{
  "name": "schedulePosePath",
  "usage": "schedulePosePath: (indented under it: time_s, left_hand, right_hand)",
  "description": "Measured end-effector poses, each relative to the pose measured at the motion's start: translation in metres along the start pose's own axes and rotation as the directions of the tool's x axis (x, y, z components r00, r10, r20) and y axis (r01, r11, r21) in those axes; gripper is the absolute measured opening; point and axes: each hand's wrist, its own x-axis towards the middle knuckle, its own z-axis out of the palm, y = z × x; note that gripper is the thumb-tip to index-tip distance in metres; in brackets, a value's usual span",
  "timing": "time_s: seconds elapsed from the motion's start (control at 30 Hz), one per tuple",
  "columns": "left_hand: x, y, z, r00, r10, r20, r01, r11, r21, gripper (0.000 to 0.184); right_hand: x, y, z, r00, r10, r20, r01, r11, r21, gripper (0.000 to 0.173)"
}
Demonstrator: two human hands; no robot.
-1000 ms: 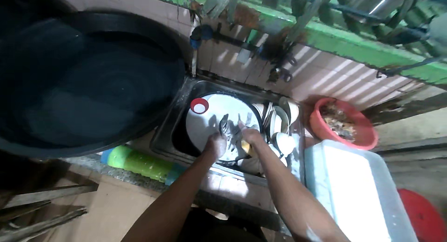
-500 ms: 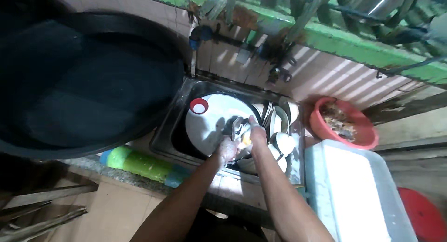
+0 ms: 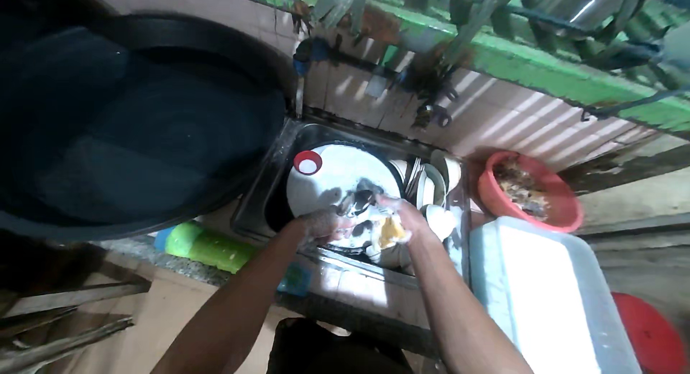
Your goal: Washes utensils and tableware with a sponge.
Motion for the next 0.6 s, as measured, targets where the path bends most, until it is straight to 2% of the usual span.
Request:
schedulePosePath:
  time_s: [0.07,0.1,0.13,0.17,0.23,0.3,0.4,0.53,0.57,0.6]
  left_hand:
    - [0.006,0.007,0.016,0.984,-0.008,-0.176,0.007,1.000,-0.003,0.030]
    - [0.012,0.011,0.023,0.973,-0.032,-0.230,0.027,0.999,-0.023,0.032]
    - [0.016,0.014,0.031,0.956,-0.051,-0.289,0.050,0.999,-0.011,0.037]
    - [0.017,0.015,0.035,0.948,-0.071,-0.312,0.073,0.997,-0.006,0.042]
    - [0.016,0.008,0.043,0.961,-0.090,-0.263,0.071,0.994,-0.081,0.040]
    - [0.012,-0.008,0.053,0.976,-0.066,-0.209,0.035,0.989,-0.146,0.035]
    - [0.014,-0.014,0.067,0.955,-0.082,-0.286,0.069,0.996,-0.057,0.039]
    - [0.017,-0.004,0.062,0.941,-0.115,-0.319,0.043,0.974,-0.224,0.028]
    - [0.018,-0.004,0.058,0.937,-0.120,-0.330,0.053,0.977,-0.204,0.028]
    - [0.020,-0.006,0.053,0.931,-0.109,-0.348,0.079,0.992,-0.101,0.031]
  right_hand:
    - [0.004,0.010,0.026,0.984,-0.074,-0.165,0.112,0.965,0.236,0.047]
    - [0.004,0.014,0.038,0.978,-0.105,-0.181,0.160,0.933,0.322,0.052]
    - [0.004,0.017,0.048,0.973,-0.130,-0.190,0.188,0.924,0.333,0.050]
    - [0.002,0.021,0.051,0.966,-0.141,-0.218,0.201,0.938,0.282,0.044]
    - [-0.001,0.018,0.043,0.950,-0.137,-0.280,0.170,0.981,0.097,0.035]
    - [0.003,0.012,0.032,0.915,-0.174,-0.364,0.182,0.983,-0.013,0.041]
    - [0.013,0.014,0.027,0.863,-0.188,-0.469,0.199,0.980,-0.027,0.054]
    - [-0.010,0.025,0.049,0.933,-0.140,-0.333,0.019,0.940,-0.342,0.045]
    - [-0.009,0.029,0.046,0.946,-0.123,-0.300,-0.006,0.918,-0.397,0.043]
    - [-0.007,0.027,0.041,0.957,-0.105,-0.272,-0.032,0.890,-0.455,0.043]
